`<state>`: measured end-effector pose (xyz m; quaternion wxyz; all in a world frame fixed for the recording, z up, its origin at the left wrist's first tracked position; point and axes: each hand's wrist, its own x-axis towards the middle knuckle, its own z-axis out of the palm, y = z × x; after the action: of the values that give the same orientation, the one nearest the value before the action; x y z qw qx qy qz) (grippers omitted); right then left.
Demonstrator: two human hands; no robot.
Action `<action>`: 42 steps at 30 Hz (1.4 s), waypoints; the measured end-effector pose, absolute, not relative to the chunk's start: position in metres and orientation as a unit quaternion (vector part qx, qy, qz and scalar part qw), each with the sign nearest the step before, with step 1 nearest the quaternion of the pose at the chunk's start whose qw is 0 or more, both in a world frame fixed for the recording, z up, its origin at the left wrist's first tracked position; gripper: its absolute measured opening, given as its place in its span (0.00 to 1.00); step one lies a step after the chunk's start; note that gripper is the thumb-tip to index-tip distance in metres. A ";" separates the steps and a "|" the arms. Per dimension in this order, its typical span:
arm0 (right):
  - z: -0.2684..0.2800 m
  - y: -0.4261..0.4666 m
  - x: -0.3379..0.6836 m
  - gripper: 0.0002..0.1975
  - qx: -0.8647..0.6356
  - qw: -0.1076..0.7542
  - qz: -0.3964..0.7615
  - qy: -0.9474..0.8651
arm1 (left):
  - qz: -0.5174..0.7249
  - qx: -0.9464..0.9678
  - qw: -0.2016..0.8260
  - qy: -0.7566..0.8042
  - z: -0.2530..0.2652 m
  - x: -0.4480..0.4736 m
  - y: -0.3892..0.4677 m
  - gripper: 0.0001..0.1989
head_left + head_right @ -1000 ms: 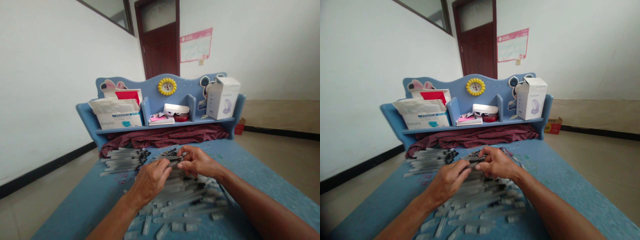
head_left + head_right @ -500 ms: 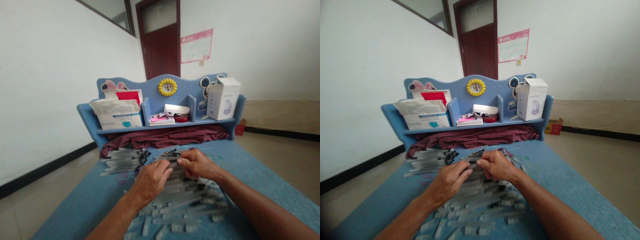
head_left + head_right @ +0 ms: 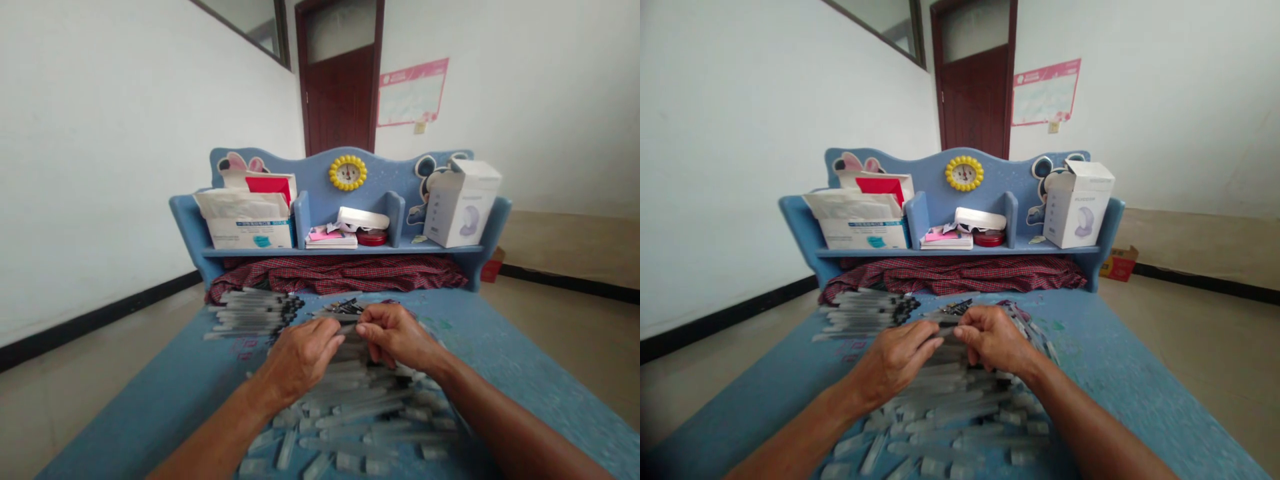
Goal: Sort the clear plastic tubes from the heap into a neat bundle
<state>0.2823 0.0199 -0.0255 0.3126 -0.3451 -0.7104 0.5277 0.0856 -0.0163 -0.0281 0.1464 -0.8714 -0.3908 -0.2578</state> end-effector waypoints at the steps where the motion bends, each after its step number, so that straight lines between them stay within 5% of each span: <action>1: -0.026 0.020 0.282 0.13 -0.345 0.315 0.531 -0.707 | -0.257 -0.872 0.145 -0.391 -0.028 0.085 -0.017 0.09; 16: -0.038 0.031 0.288 0.15 -0.322 0.375 0.549 -0.674 | -0.278 -0.860 0.163 -0.395 -0.029 0.081 -0.013 0.10; 26: -0.043 0.058 0.307 0.13 -0.437 0.419 0.343 -0.718 | -0.268 -0.860 0.165 -0.401 -0.030 0.083 -0.014 0.08; 32: -0.046 0.070 0.321 0.13 -0.488 0.364 0.208 -0.766 | -0.241 -0.859 0.173 -0.417 -0.030 0.083 -0.015 0.09; 42: -0.054 0.079 0.324 0.14 -0.500 0.354 0.185 -0.768 | -0.256 -0.868 0.161 -0.393 -0.033 0.082 -0.015 0.07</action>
<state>0.3239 0.0789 -0.0541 0.3539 -0.5000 -0.7684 0.1851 0.0819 -0.0146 -0.0332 0.1609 -0.8684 -0.3932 -0.2558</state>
